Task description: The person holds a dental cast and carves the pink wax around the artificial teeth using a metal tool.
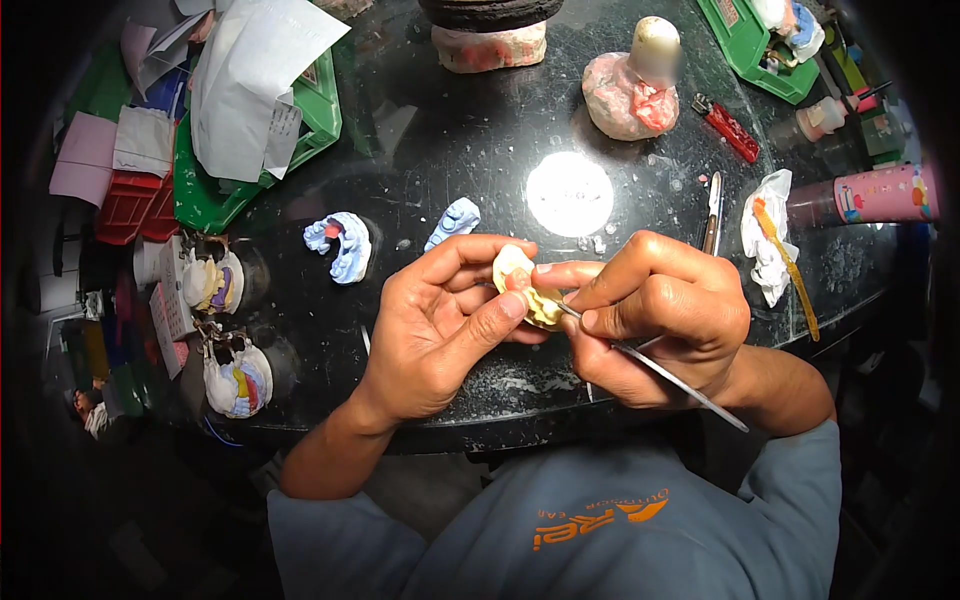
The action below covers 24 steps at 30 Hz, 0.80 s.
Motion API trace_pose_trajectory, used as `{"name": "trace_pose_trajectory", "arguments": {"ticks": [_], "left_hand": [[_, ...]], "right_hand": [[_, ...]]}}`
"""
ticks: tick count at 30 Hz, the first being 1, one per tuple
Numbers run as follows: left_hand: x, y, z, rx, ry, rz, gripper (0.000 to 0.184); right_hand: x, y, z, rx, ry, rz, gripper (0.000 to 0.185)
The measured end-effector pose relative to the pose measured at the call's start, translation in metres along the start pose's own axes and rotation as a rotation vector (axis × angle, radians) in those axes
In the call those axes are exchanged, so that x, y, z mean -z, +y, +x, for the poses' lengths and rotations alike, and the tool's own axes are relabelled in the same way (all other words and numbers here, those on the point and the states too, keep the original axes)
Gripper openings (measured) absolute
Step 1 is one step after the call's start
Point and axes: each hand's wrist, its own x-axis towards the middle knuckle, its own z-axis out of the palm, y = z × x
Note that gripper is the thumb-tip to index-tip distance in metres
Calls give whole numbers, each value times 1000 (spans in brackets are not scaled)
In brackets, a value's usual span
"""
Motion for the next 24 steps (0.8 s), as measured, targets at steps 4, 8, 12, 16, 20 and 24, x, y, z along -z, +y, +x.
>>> {"name": "trace_pose_trajectory", "arguments": {"ticks": [4,8,12,16,20,24], "left_hand": [[0,-1,0,2,-11,10,39],[-2,2,0,7,-8,69,40],[-3,3,-1,6,-3,108,41],[-2,3,-1,6,-10,105,40],[-3,2,0,-3,-10,97,40],[-4,2,0,-18,-12,111,40]], "right_hand": [[0,1,0,-3,4,17,14],[-1,0,1,-9,4,15,15],[0,-1,2,-15,-7,23,16],[0,-1,1,-24,-1,27,17],[-2,2,-1,-11,15,33,16],[-1,2,-2,-18,10,30,15]]}}
